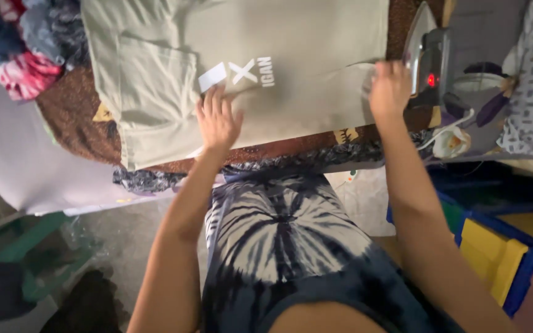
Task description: Ironing a t-shirt on a bed using a handheld iron.
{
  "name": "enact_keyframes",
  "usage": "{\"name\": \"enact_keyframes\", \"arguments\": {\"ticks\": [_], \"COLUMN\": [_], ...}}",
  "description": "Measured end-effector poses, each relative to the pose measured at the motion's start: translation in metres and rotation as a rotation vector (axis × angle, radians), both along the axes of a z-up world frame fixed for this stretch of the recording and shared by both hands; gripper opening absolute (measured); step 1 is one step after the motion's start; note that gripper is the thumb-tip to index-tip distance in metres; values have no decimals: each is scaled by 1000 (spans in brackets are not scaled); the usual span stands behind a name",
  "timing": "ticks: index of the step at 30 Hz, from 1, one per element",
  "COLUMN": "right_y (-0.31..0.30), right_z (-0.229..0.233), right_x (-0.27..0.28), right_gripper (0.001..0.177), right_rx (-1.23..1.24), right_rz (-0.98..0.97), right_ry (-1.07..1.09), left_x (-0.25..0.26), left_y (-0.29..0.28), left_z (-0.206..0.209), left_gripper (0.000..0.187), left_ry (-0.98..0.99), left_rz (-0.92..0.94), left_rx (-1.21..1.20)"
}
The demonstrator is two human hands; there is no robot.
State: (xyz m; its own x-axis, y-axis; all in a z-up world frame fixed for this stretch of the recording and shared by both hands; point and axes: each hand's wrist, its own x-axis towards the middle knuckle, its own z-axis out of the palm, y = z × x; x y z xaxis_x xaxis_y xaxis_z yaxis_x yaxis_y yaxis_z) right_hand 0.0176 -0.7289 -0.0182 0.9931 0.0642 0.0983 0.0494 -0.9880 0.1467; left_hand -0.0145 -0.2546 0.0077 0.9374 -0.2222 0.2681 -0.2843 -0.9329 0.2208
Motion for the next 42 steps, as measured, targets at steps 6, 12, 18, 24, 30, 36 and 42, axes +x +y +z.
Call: {"name": "enact_keyframes", "arguments": {"ticks": [6, 12, 18, 24, 30, 36, 42], "right_y": [73, -17, 69, -22, -7, -29, -48], "right_z": [23, -110, 34, -103, -112, -108, -116], "right_x": [-117, -108, -75, -117, -124, -129, -131], "right_gripper": [29, 85, 31, 27, 26, 31, 36], "right_rx": [509, 1381, 1344, 944, 839, 684, 501], "right_rz": [-426, -1445, -1628, -936, -790, -883, -866], "right_ry": [-233, -60, -135, -448, -597, -337, -225], "left_x": [-149, -212, -154, -160, -172, -182, -168], "left_y": [17, 161, 210, 227, 254, 291, 295], "left_z": [-2, -159, -39, -53, -81, -100, -98], "left_gripper": [77, 53, 59, 28, 22, 23, 26], "left_ry": [89, 175, 196, 100, 194, 349, 219], "left_rz": [768, 1355, 1307, 1011, 1018, 865, 883], "left_rx": [-284, -1400, -1446, -798, -447, -213, -133]}}
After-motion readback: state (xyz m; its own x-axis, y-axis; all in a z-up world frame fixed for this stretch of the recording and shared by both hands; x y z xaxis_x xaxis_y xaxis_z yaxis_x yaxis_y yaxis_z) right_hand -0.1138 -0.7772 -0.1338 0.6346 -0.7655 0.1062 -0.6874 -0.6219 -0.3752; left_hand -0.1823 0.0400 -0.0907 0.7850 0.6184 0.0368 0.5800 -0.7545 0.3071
